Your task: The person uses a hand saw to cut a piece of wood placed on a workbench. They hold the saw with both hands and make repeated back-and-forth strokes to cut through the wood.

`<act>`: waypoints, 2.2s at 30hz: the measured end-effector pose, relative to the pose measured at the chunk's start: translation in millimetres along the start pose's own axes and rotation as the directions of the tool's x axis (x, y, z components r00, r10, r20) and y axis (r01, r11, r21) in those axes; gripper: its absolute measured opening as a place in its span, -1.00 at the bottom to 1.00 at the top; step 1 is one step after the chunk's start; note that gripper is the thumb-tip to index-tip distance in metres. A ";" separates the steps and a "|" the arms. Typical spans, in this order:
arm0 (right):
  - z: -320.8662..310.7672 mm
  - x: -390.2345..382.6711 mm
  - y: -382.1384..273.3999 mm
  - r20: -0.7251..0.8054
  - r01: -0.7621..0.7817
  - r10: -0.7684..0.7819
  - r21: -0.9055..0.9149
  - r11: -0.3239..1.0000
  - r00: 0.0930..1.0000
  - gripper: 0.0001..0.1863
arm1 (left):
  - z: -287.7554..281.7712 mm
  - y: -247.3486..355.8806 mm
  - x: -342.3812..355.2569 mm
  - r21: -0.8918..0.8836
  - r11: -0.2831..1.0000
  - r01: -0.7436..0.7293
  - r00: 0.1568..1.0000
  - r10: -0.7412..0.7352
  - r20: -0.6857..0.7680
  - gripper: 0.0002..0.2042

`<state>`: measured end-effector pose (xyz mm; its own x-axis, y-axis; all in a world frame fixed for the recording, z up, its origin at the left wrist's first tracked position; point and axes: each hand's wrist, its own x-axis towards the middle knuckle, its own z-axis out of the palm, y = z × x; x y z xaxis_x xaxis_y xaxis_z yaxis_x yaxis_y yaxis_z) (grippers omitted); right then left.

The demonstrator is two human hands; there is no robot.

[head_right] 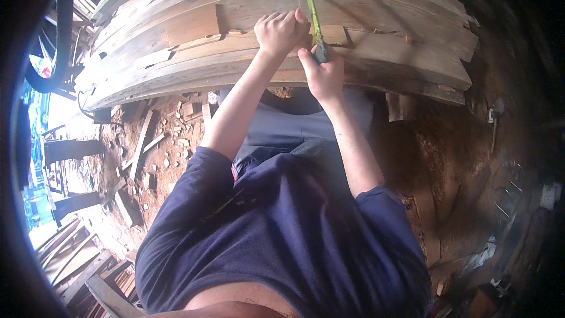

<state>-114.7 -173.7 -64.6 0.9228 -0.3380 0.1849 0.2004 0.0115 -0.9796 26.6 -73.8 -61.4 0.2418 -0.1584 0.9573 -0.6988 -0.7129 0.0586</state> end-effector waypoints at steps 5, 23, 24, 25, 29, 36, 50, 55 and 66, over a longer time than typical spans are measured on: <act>-2.1 -47.9 11.0 -0.034 0.041 -0.045 -0.103 0.994 0.998 -0.70 | 18.7 -13.2 3.7 0.038 0.997 0.071 0.990 -0.075 0.115 -0.59; -0.3 -2.8 2.0 -0.045 0.021 -0.022 -0.012 1.000 0.999 -0.70 | 6.0 0.0 1.2 -0.003 1.000 0.013 0.999 -0.013 0.036 -0.61; -0.8 -11.8 3.7 -0.061 0.012 -0.013 -0.017 1.000 0.998 -0.69 | 10.8 -2.1 2.3 -0.010 1.000 0.000 1.000 0.000 0.013 -0.60; -2.6 -20.1 5.6 -0.084 0.016 -0.016 -0.003 1.000 0.996 -0.69 | 15.7 -4.6 3.6 0.023 0.999 0.045 0.997 -0.046 0.060 -0.60; -14.1 -99.9 10.0 -0.031 0.053 -0.059 -0.169 0.984 0.998 -0.72 | 31.9 -11.6 8.1 0.129 0.979 0.156 0.947 -0.186 0.263 -0.49; -36.3 -100.4 -2.7 -0.050 0.056 -0.063 -0.126 0.991 0.997 -0.71 | 14.8 1.8 4.6 0.012 0.997 0.072 0.993 -0.073 0.091 -0.54; -5.7 -83.8 9.6 -0.028 0.027 -0.032 -0.163 0.986 0.999 -0.71 | 29.3 -19.0 5.9 0.205 0.968 0.145 0.933 -0.202 0.297 -0.49; -30.4 -115.3 7.1 -0.080 0.015 -0.016 -0.013 1.000 0.997 -0.67 | 22.3 -12.3 4.7 0.096 0.990 0.099 0.976 -0.115 0.184 -0.52; 0.6 -14.2 -1.0 -0.020 0.026 -0.029 -0.130 0.991 0.999 -0.70 | 6.5 -7.1 3.1 0.007 0.999 0.047 0.995 -0.047 0.084 -0.60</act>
<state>-127.8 -168.4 -66.3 0.9099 -0.3566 0.2119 0.1802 -0.1201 -0.9763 36.7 -73.6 -60.7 0.3303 -0.1810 0.9264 -0.6821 -0.7241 0.1017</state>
